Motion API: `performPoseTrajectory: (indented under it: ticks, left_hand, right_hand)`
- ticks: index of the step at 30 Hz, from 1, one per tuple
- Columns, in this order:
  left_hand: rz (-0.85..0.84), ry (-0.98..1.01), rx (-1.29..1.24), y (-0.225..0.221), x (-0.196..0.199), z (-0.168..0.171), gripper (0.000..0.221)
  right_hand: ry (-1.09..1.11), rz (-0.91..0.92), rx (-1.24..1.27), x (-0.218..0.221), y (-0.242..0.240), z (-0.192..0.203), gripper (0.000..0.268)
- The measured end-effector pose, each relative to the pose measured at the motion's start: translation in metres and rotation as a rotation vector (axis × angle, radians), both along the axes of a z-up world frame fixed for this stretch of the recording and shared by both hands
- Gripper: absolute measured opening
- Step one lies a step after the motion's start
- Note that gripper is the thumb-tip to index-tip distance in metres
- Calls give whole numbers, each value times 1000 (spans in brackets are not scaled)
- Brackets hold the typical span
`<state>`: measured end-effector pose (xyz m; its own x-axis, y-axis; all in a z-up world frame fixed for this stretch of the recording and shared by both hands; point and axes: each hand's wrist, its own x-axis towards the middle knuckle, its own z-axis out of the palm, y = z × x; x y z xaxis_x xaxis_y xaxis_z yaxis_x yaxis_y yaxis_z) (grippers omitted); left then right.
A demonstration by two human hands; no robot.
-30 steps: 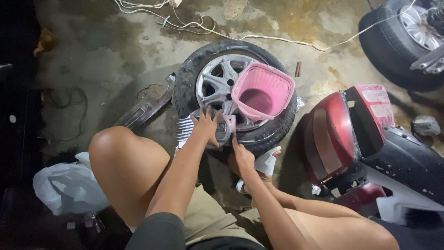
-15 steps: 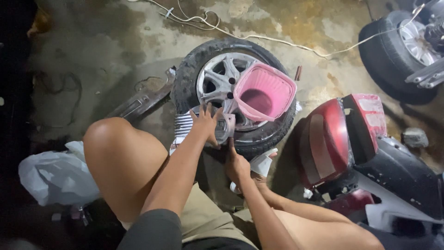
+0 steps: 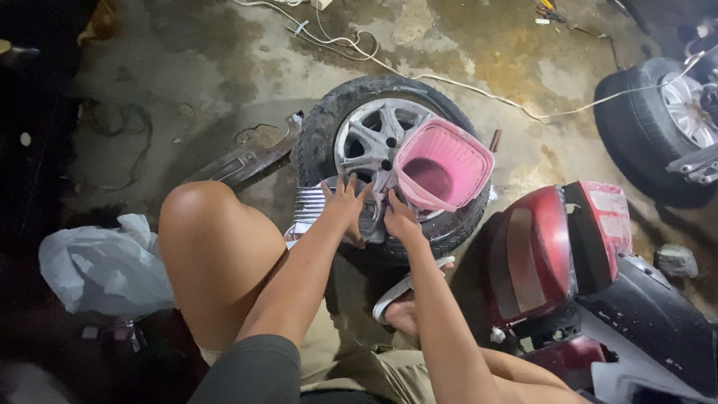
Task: The person scrubs a silver car part with a brush and water from a pink container. They then wipe the part with a cloth and continue scrubbing it thoroughly.
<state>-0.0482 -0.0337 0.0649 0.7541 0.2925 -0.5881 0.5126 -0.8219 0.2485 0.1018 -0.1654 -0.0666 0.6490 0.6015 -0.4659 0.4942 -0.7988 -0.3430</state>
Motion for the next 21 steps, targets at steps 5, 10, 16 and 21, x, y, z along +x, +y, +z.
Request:
performPoseTrajectory:
  ticks: [5,10,16,21]
  left_hand:
    - [-5,-2,33,-1,-1,3,150]
    - [-34,20,58,-3,0,-8,147]
    - [-24,10,56,1,0,-10,154]
    - [10,-1,75,-4,5,-13,155]
  right_hand:
    - [-116,104,269,-72,-61,27,69]
    - [33,-6,11,-135,-79,78,65]
    - [-25,106,47,-89,-52,75,73]
    - [-25,94,40,-23,-15,30,60]
